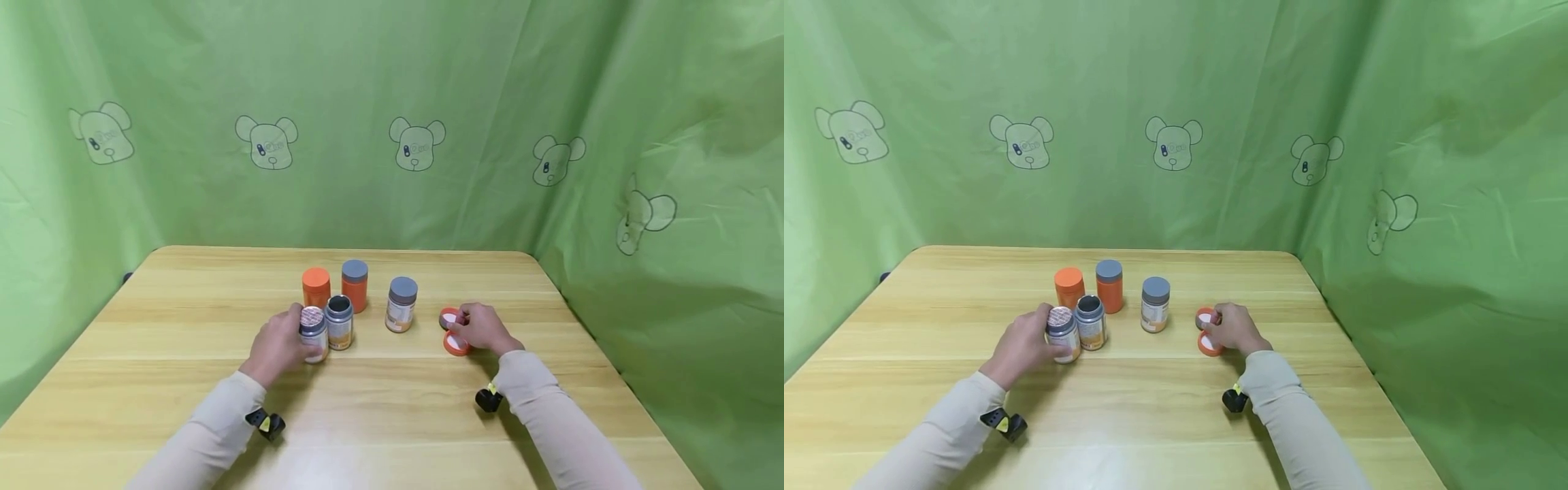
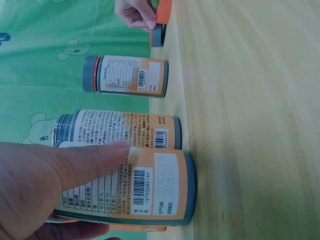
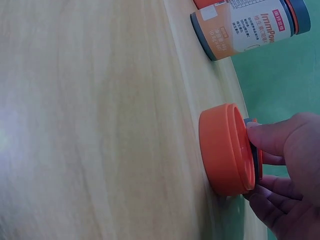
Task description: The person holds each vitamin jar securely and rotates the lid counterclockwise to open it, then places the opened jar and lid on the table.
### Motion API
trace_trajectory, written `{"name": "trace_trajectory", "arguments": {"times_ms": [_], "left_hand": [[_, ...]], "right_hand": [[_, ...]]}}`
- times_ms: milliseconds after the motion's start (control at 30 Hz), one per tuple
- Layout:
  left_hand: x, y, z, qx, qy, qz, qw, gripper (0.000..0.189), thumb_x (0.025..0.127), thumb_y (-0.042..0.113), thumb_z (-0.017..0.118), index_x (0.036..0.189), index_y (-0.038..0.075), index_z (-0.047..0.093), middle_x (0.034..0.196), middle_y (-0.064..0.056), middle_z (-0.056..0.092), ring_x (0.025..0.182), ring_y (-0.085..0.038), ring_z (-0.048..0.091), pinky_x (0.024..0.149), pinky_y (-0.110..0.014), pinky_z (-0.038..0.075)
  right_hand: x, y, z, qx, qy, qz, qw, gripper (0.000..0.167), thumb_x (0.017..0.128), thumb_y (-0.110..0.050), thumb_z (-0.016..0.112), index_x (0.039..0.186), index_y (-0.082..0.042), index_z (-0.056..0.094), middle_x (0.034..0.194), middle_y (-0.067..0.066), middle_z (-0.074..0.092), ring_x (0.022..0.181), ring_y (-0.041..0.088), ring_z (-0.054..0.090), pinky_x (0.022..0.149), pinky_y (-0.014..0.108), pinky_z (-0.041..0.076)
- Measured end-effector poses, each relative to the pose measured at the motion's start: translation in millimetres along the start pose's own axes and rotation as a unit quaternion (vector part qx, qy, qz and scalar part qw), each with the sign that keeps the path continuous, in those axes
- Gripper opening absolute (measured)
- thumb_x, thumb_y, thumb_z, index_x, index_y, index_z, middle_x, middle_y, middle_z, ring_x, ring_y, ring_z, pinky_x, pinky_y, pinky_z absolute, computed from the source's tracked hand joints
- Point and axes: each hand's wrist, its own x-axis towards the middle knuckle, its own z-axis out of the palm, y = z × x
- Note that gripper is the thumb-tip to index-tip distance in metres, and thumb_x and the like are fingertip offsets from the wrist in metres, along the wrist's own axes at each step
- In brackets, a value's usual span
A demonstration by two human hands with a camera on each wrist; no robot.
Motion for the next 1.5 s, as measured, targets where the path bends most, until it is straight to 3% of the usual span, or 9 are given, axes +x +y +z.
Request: {"name": "trace_trajectory", "arguments": {"times_ms": [567,667,833,900,1067,1267,1367,1500], "left_hand": [[1.5,1.8,0.0,0.011,-0.018,-0.012,0.9997,0.073,0.068,0.022,0.089,0.119,-0.006,0.046,0.1,-0.023,0.065,0.088,-0.035,0.065,0.075,-0.048,0.053],[1.2,2.2,-0.9,0.013,-0.019,-0.013,0.9997,0.075,0.069,0.023,0.089,0.122,-0.007,0.045,0.103,-0.024,0.064,0.09,-0.037,0.064,0.076,-0.049,0.053],[1.2,8.1,-4.3,0.009,-0.003,-0.005,0.9999,0.083,0.072,0.028,0.087,0.132,-0.006,0.041,0.112,-0.025,0.058,0.098,-0.037,0.061,0.082,-0.05,0.051],[1.9,12.9,-6.0,0.013,0.014,0.011,0.9998,0.083,0.073,0.03,0.086,0.132,-0.006,0.041,0.114,-0.024,0.056,0.1,-0.037,0.059,0.084,-0.049,0.05],[2.6,30.7,-12.1,0.018,0.078,0.071,0.9943,0.075,0.071,0.029,0.087,0.125,-0.005,0.048,0.12,-0.027,0.053,0.106,-0.039,0.054,0.091,-0.05,0.046],[0.5,51.1,-12.1,-0.016,0.139,0.171,0.9753,0.057,0.071,0.021,0.087,0.112,-0.002,0.057,0.105,-0.02,0.059,0.093,-0.033,0.058,0.08,-0.044,0.051],[-1.3,58.2,-8.8,-0.035,0.122,0.204,0.9706,0.048,0.074,0.02,0.084,0.109,-0.002,0.059,0.1,-0.017,0.062,0.087,-0.03,0.06,0.075,-0.042,0.052],[-3.2,65.6,-3.9,-0.048,0.066,0.2,0.9764,0.045,0.078,0.023,0.082,0.11,0.0,0.06,0.101,-0.013,0.065,0.091,-0.028,0.063,0.079,-0.043,0.052]], "right_hand": [[1.7,2,2,0.002,-0.01,0.005,0.9999,0.021,0.089,-0.024,0.069,0.077,-0.01,0.059,0.073,0.003,0.056,0.065,0.018,0.05,0.057,0.029,0.041],[1.2,-3,2,-0.008,0.017,-0.008,0.9998,0.02,0.09,-0.024,0.068,0.084,-0.007,0.06,0.077,0.008,0.057,0.07,0.022,0.052,0.061,0.034,0.043],[0.9,-23,1,0.018,0.074,-0.047,0.9959,0.035,0.093,-0.026,0.065,0.113,0.001,0.057,0.109,0.02,0.06,0.099,0.036,0.057,0.084,0.047,0.048],[0.8,-33,0,0.038,0.082,-0.059,0.9941,0.044,0.094,-0.028,0.062,0.126,0.001,0.051,0.122,0.022,0.056,0.108,0.039,0.055,0.089,0.05,0.046],[0.5,-57,-2,0.055,0.082,-0.097,0.9903,0.061,0.095,-0.032,0.061,0.146,-0.011,0.035,0.137,0.025,0.045,0.112,0.041,0.053,0.087,0.051,0.048],[2.7,-75,3,0.051,0.061,-0.123,0.9892,0.07,0.093,-0.031,0.064,0.152,-0.023,0.027,0.15,0.017,0.034,0.117,0.04,0.052,0.093,0.052,0.044],[4.8,-79,7,0.038,0.052,-0.135,0.9887,0.07,0.093,-0.03,0.064,0.153,-0.021,0.028,0.15,0.015,0.035,0.121,0.039,0.049,0.096,0.053,0.042],[7.2,-81,14,0.022,0.042,-0.146,0.9882,0.067,0.094,-0.028,0.064,0.151,-0.016,0.032,0.146,0.016,0.041,0.128,0.036,0.044,0.101,0.053,0.038]]}}
